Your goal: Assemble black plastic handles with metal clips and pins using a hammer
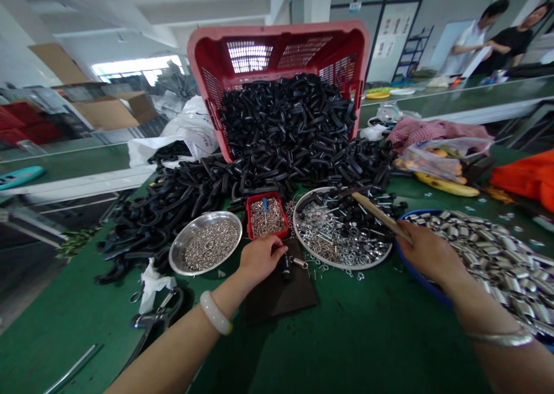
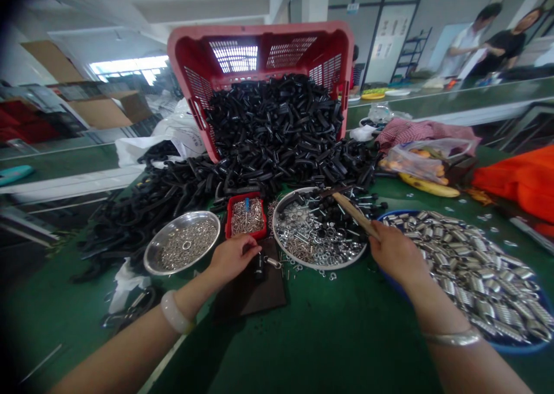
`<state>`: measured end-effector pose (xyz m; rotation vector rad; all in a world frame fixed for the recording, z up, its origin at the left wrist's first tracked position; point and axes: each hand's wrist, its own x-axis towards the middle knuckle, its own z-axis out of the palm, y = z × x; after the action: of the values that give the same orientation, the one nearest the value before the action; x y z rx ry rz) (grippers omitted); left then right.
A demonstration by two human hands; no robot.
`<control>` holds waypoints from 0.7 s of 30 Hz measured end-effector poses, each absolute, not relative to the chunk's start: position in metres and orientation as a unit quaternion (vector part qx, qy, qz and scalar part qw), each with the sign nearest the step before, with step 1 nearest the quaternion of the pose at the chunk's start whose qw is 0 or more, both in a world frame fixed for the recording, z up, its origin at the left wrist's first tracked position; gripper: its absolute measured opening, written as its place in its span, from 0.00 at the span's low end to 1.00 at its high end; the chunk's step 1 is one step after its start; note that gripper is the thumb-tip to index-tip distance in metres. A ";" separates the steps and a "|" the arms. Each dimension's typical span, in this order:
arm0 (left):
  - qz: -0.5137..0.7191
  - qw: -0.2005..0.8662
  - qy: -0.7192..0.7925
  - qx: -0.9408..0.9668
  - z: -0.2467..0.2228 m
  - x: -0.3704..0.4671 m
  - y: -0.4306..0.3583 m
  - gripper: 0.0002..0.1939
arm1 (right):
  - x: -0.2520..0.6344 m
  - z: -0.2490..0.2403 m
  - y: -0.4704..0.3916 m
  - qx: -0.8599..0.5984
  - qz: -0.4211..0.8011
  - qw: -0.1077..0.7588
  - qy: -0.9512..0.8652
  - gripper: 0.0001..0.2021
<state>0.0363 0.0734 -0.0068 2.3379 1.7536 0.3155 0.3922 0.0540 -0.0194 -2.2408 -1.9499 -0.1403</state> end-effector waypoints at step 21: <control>0.132 0.069 0.469 0.871 -0.024 0.000 0.046 0.34 | 0.299 0.000 -0.041 -0.563 0.167 0.215 -0.780 0.26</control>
<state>0.0001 0.0461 -0.0238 2.6219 1.4106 0.3960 0.2989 -0.0412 -0.0002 -1.5621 -2.1632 0.4636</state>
